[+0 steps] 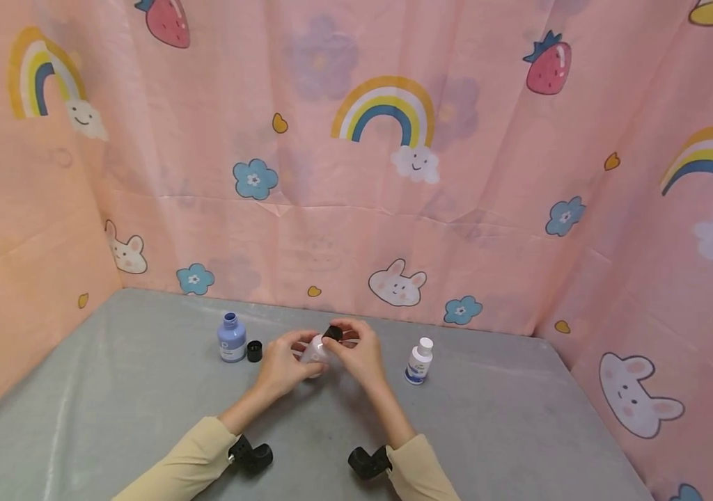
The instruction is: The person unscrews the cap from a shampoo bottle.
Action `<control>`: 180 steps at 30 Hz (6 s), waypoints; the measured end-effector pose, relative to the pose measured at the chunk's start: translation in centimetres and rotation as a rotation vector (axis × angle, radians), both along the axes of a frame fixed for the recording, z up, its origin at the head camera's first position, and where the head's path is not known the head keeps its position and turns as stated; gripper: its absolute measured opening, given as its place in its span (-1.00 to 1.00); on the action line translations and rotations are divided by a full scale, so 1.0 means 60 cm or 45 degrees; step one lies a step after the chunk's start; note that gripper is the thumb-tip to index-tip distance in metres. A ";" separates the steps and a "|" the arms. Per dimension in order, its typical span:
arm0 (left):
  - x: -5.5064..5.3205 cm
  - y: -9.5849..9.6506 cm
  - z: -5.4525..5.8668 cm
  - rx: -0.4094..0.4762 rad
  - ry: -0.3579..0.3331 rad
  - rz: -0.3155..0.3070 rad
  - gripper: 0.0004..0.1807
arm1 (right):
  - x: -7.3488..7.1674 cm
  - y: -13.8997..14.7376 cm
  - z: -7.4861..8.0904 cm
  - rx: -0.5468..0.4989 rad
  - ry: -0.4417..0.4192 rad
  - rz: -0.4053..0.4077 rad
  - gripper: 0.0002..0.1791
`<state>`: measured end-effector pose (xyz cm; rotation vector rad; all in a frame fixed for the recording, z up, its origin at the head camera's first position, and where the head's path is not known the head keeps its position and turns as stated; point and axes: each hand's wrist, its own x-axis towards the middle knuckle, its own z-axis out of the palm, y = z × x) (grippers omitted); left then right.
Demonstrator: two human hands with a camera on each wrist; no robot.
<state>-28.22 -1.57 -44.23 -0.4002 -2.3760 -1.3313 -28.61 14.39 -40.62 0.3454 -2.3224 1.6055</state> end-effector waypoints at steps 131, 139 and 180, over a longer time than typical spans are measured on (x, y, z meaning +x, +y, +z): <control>0.000 -0.003 0.016 -0.024 0.026 0.057 -0.47 | -0.012 -0.019 0.003 -0.038 -0.073 -0.115 -0.64; 0.000 -0.005 0.012 0.042 -0.096 -0.054 -0.43 | -0.009 -0.014 0.007 -0.037 -0.103 -0.071 -0.61; 0.007 0.001 0.021 -0.152 0.161 0.151 -0.47 | -0.003 -0.012 0.016 0.024 -0.205 -0.140 -0.56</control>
